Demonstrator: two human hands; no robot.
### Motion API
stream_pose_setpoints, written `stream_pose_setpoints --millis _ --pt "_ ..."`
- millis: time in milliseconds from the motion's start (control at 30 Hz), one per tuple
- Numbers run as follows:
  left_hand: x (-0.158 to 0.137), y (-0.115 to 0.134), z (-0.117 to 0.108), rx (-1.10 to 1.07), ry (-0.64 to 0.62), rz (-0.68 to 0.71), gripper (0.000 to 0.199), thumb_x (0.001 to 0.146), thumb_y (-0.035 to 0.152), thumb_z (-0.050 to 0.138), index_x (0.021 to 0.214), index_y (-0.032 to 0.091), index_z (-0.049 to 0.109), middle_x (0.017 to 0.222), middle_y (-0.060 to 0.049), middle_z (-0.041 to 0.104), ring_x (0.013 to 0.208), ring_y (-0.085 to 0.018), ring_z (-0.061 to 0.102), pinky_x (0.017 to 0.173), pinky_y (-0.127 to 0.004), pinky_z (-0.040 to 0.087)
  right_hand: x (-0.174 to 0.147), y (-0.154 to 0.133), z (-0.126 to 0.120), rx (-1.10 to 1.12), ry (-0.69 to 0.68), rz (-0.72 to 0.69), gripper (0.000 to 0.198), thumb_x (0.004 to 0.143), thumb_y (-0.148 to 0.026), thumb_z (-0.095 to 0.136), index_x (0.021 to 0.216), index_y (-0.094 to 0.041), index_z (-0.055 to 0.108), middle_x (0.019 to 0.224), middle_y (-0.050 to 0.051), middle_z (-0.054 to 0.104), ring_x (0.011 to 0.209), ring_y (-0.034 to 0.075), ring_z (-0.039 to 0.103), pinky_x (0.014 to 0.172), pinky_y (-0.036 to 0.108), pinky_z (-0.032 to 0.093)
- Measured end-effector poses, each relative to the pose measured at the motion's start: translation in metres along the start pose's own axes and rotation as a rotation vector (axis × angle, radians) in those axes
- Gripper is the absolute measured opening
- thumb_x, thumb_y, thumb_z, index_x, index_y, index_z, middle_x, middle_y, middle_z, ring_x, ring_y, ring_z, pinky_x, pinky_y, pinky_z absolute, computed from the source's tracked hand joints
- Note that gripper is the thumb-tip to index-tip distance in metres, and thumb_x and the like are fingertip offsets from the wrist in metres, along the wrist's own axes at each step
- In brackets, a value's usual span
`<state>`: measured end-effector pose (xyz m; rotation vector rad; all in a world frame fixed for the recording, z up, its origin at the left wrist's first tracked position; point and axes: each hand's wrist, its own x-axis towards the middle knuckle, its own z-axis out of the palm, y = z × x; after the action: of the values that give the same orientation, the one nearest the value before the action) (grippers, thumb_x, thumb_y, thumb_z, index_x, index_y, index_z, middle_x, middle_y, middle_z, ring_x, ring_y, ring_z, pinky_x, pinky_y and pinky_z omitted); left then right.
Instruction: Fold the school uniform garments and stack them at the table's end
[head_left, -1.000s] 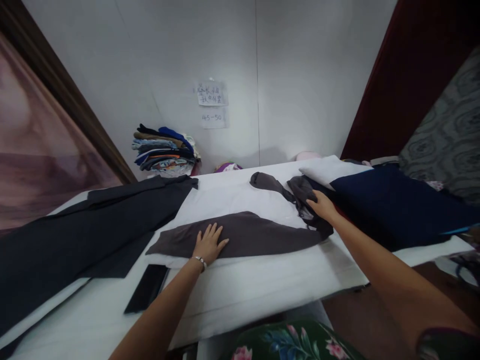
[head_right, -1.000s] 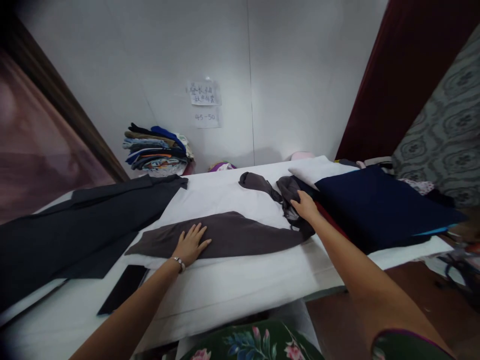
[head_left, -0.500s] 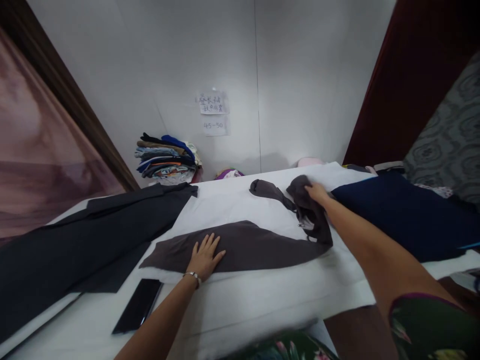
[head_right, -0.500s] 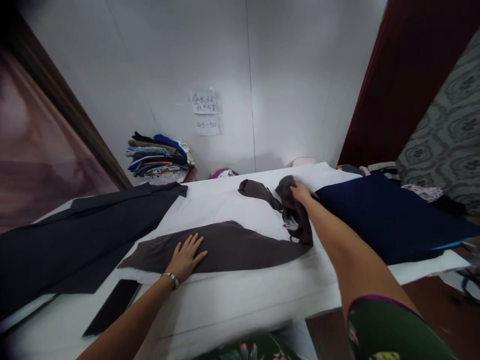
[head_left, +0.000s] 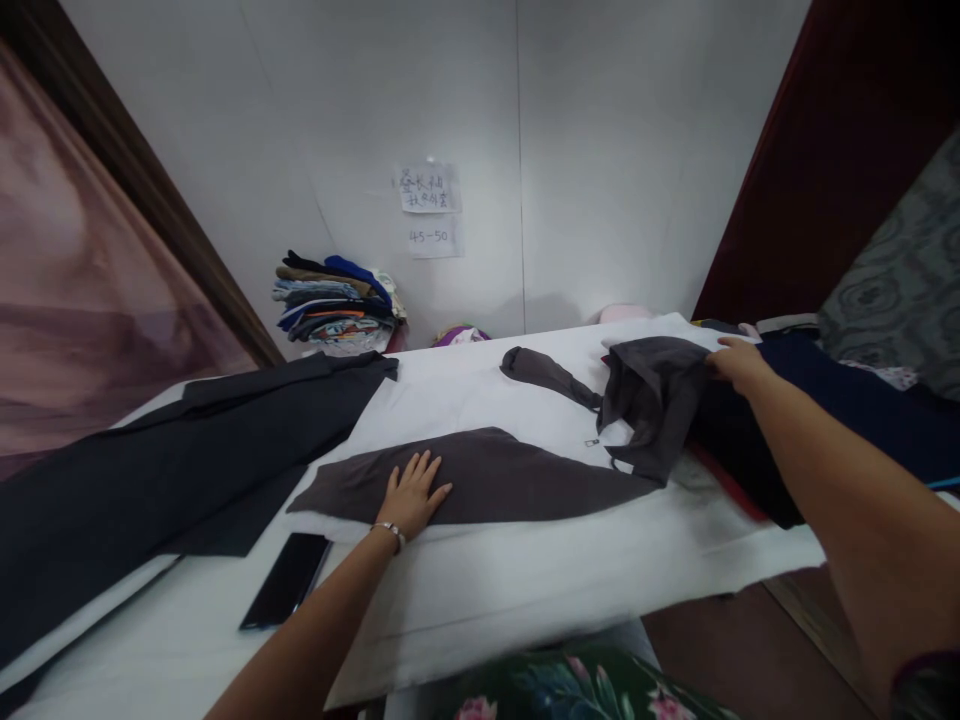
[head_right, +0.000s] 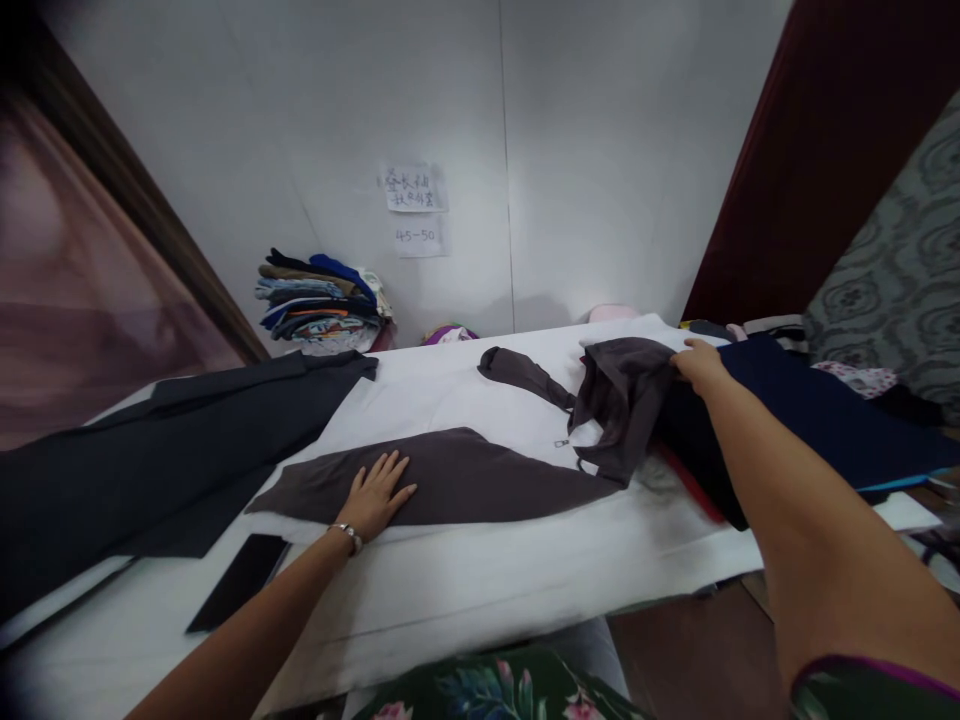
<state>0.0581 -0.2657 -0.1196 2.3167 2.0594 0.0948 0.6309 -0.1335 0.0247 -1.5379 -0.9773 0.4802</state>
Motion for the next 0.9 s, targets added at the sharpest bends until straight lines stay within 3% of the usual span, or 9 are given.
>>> stream_pose_setpoints --millis 100,200,267,300,367,500,667,800,900 --pt "0.001 -0.001 -0.004 -0.026 -0.020 -0.008 0.061 0.090 0.053 0.034 0.143 0.022 0.035 0.152 -0.009 0.025 0.141 -0.026 0.017 0.111 -0.053 0.014 -0.010 -0.012 0.008 -0.231 0.002 -0.032 0.046 0.060 0.005 0.059 0.104 -0.007 0.064 0.119 0.026 0.055 0.115 0.034 0.047 0.095 0.051 0.031" --pt "0.008 -0.003 -0.015 -0.093 -0.098 -0.027 0.059 0.090 0.053 0.035 0.140 0.024 0.040 0.151 -0.010 0.028 0.141 -0.027 0.020 0.110 -0.054 0.017 -0.027 -0.028 0.027 -0.629 -0.107 -0.386 0.061 0.064 0.001 0.059 0.124 -0.011 0.056 0.141 0.026 0.037 0.132 0.037 0.028 0.103 0.056 0.019" --pt "0.017 -0.003 -0.026 -0.137 -0.098 -0.046 0.057 0.090 0.054 0.033 0.137 0.024 0.044 0.150 -0.010 0.031 0.140 -0.028 0.022 0.108 -0.055 0.019 -0.040 -0.035 0.048 -0.806 -0.232 -0.615 0.064 0.068 -0.002 0.056 0.131 -0.012 0.051 0.144 0.022 0.036 0.133 0.034 0.031 0.106 0.049 0.024" --pt "0.022 -0.002 -0.030 -0.144 -0.074 -0.053 0.056 0.091 0.054 0.031 0.136 0.024 0.045 0.150 -0.010 0.032 0.140 -0.028 0.022 0.108 -0.056 0.020 -0.046 -0.037 0.061 -0.813 -0.298 -0.660 0.063 0.069 -0.002 0.056 0.131 -0.012 0.052 0.142 0.019 0.040 0.131 0.031 0.035 0.107 0.045 0.027" --pt "0.032 0.000 -0.034 -0.117 -0.014 -0.053 0.056 0.091 0.054 0.030 0.136 0.024 0.045 0.150 -0.010 0.031 0.140 -0.028 0.020 0.108 -0.056 0.018 -0.056 -0.038 0.089 -0.757 -0.423 -0.625 0.058 0.070 -0.005 0.056 0.127 -0.013 0.056 0.134 0.014 0.052 0.124 0.028 0.045 0.106 0.037 0.032" --pt "0.043 0.004 -0.021 -0.028 -0.027 -0.062 0.059 0.091 0.056 0.030 0.138 0.023 0.042 0.150 -0.010 0.031 0.140 -0.029 0.021 0.109 -0.058 0.015 -0.066 -0.028 0.144 -0.628 -0.572 -0.393 0.043 0.074 -0.013 0.056 0.116 -0.015 0.066 0.115 0.008 0.066 0.107 0.023 0.059 0.098 0.030 0.040" --pt "0.041 0.001 -0.002 -0.016 -0.009 -0.055 0.064 0.090 0.060 0.025 0.141 0.023 0.039 0.150 -0.008 0.032 0.139 -0.029 0.024 0.110 -0.056 0.015 -0.064 -0.008 0.195 -0.591 -0.606 -0.292 0.030 0.081 -0.024 0.052 0.103 -0.014 0.070 0.102 0.006 0.071 0.095 0.019 0.064 0.085 0.025 0.046" --pt "0.040 -0.001 0.000 -0.015 0.015 -0.052 0.063 0.090 0.060 0.025 0.140 0.024 0.041 0.150 -0.007 0.033 0.138 -0.030 0.025 0.110 -0.056 0.016 -0.055 0.007 0.225 -0.598 -0.611 -0.226 0.037 0.088 -0.035 0.044 0.098 -0.011 0.072 0.094 0.008 0.072 0.089 0.021 0.065 0.077 0.026 0.047" --pt "0.040 -0.001 0.000 -0.015 0.012 -0.056 0.064 0.090 0.060 0.025 0.140 0.024 0.040 0.150 -0.007 0.032 0.138 -0.029 0.024 0.110 -0.055 0.017 -0.043 0.017 0.247 -0.622 -0.600 -0.192 0.040 0.090 -0.037 0.042 0.102 -0.011 0.070 0.101 0.010 0.070 0.094 0.022 0.064 0.081 0.027 0.046"
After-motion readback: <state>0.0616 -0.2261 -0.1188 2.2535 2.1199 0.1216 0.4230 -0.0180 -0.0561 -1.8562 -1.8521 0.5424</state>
